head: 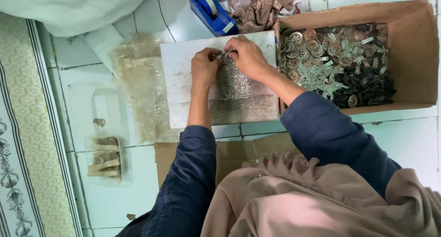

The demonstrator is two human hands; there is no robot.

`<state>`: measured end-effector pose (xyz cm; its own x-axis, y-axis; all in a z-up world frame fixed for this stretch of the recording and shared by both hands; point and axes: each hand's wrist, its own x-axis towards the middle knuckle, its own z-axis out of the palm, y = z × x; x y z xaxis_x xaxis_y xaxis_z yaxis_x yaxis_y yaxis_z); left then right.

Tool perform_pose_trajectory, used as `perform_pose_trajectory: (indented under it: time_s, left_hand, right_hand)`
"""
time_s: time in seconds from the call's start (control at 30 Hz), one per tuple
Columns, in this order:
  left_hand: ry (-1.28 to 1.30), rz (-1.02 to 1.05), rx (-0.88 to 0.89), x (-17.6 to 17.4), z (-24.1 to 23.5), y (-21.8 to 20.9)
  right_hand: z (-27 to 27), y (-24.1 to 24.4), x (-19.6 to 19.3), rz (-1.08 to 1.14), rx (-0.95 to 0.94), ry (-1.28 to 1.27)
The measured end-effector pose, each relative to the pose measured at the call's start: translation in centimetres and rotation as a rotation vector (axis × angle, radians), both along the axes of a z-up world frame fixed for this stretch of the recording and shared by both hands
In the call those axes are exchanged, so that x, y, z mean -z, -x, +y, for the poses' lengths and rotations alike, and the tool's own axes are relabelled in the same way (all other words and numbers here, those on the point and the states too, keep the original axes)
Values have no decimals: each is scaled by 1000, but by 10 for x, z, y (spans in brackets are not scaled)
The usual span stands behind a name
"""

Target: Wiping metal components with a cloth and arranging them in an orderly fashion on a white board.

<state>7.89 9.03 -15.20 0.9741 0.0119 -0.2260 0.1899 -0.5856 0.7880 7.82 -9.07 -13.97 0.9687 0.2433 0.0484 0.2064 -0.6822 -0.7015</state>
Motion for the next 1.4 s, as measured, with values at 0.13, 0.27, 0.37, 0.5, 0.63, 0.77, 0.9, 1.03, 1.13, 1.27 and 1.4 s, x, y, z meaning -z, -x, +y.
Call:
perform_pose_trajectory:
  time_s: [0.13,0.27,0.37,0.5,0.63,0.77,0.9,1.03,1.13,1.27,1.4]
  left_hand:
    - [-36,-135,-35,-10,-7,11]
    - [-250,-96,-38,-14,-19,11]
    - [-248,-234,-13,-14,-40,9]
    - [-103,-401,77,-33,-102,14]
    - [-28,-432,229,-41,-181,37]
    - [-84,-305,454,-12,-251,69]
    - [-197,-108,731,22,-290,105]
    - [-208,-162,880,60,-318,129]
    - [-319,-217,932,93,-325,138]
    - [-495,-178,962,72,-305,127]
    - [-425,-207,1014,82,-290,119]
  right_hand:
    - [9,9,-32,70,0,0]
    - [3,13,-20,-88,-13,-6]
    - [-16,15,-17,-98,4,-63]
    - [-60,27,-34,-123,90,-103]
    - [-141,55,-37,-256,169,-49]
    - [-223,94,-7,-112,310,-6]
    - [-262,144,-24,287,328,314]
    - [-311,180,16,473,338,688]
    - [-321,187,31,522,394,667]
    - [-322,185,46,564,392,618]
    - [-308,174,27,537,375,602]
